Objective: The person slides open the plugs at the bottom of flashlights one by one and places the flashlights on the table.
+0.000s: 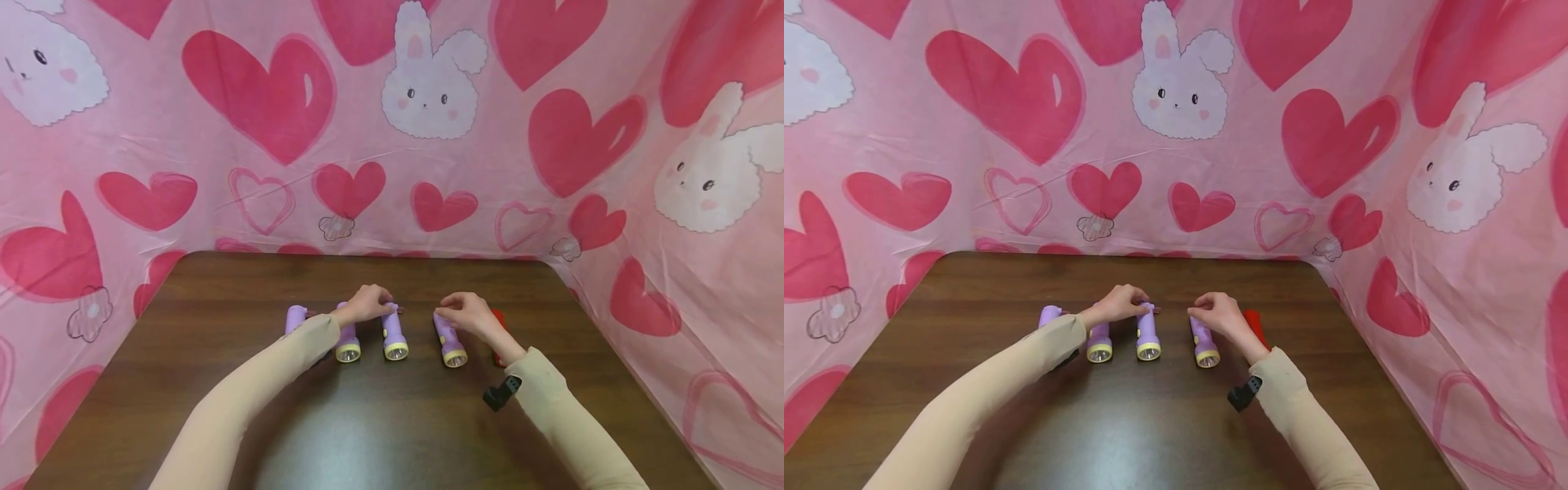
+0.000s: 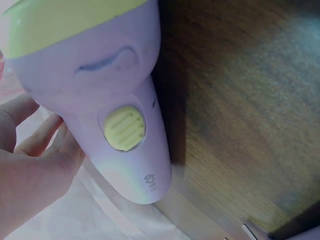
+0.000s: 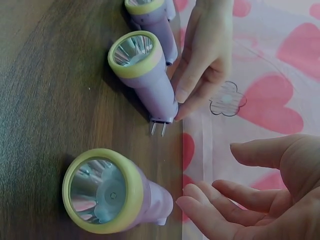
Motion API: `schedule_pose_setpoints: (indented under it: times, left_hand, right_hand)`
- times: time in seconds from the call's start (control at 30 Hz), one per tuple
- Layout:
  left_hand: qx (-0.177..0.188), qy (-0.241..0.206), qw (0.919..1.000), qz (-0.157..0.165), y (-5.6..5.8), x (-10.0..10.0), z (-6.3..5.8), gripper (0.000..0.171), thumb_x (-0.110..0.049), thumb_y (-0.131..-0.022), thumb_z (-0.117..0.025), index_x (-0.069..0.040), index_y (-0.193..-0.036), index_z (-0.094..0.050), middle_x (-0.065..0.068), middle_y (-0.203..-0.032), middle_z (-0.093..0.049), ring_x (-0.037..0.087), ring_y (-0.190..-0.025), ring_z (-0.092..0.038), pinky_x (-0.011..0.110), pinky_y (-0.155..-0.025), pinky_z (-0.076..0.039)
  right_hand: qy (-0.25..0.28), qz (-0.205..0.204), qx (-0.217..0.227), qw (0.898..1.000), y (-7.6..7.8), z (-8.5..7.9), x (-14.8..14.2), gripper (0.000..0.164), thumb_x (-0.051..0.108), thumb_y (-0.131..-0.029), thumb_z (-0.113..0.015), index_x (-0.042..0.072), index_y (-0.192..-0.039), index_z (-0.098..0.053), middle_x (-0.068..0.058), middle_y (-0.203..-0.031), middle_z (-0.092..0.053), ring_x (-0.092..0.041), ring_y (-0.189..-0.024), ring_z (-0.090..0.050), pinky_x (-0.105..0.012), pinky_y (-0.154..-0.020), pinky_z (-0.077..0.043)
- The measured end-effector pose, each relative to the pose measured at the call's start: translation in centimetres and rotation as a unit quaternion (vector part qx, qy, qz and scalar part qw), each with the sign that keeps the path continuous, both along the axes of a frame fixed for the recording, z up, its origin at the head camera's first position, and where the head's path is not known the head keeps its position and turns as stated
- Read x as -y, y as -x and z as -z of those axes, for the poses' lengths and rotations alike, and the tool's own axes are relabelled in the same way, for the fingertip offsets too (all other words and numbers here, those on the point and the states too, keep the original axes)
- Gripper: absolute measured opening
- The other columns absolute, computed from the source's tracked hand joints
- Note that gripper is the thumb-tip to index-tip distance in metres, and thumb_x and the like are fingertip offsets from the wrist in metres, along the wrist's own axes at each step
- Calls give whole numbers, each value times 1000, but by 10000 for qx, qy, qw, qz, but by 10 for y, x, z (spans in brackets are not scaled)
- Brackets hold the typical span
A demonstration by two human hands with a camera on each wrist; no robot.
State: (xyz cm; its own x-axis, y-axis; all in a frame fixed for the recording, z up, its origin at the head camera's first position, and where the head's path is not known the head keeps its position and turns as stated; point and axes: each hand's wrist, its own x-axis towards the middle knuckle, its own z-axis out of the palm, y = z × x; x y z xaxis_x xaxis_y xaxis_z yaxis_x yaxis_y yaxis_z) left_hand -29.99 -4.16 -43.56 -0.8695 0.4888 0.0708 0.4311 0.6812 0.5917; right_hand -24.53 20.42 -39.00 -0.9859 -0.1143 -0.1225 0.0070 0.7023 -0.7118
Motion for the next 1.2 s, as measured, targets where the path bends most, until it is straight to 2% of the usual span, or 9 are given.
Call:
schedule_pose_setpoints:
  times: [0.33, 0.53, 0.77, 0.97, 1.2]
  left_hand:
    - [-95, 26, 9999, -23, -2, 0, -1, 26, -15, -90, -69, 3, -108, -73, 14, -108, -76, 29, -104, -70, 39, -92, -55]
    - [-100, 27, 9999, -30, -1, -1, -1, 27, -17, -91, -69, 2, -109, -73, 14, -108, -76, 28, -104, -70, 39, -92, -55]
    - [-72, -7, 10000, -41, -1, -1, -2, 27, -17, -91, -69, 2, -109, -73, 14, -108, -76, 28, -103, -70, 39, -91, -55]
    - [-100, 6, 9999, -57, -1, -2, 0, 26, -17, -90, -69, 1, -108, -74, 14, -108, -76, 27, -102, -70, 37, -90, -56]
    - [31, -166, 9998, 89, 4, 0, 2, 26, -20, -91, -69, 1, -106, -74, 12, -105, -77, 24, -98, -71, 36, -88, -56]
  right_hand:
    - [-110, 50, -24, 9999, -3, 1, -8, 38, 22, -93, -68, -5, -119, -64, -25, -116, -69, -35, -92, -72, -41, -80, -61]
    - [-263, 102, -4, 9996, -4, 4, -16, 42, 24, -93, -67, -6, -122, -62, -26, -119, -68, -35, -93, -73, -36, -78, -61]
    - [-282, 202, 239, 9991, -6, 11, -22, 41, 25, -93, -67, -5, -120, -62, -25, -119, -67, -33, -94, -71, -35, -79, -61]
    - [-243, 239, 424, 9985, -7, 18, -24, 42, 23, -91, -70, -8, -119, -62, -25, -114, -68, -30, -91, -71, -41, -82, -61]
    - [-380, 269, 591, 9972, -8, 24, -26, 47, 25, -91, -71, -10, -121, -61, -24, -112, -68, -21, -85, -70, -37, -79, -61]
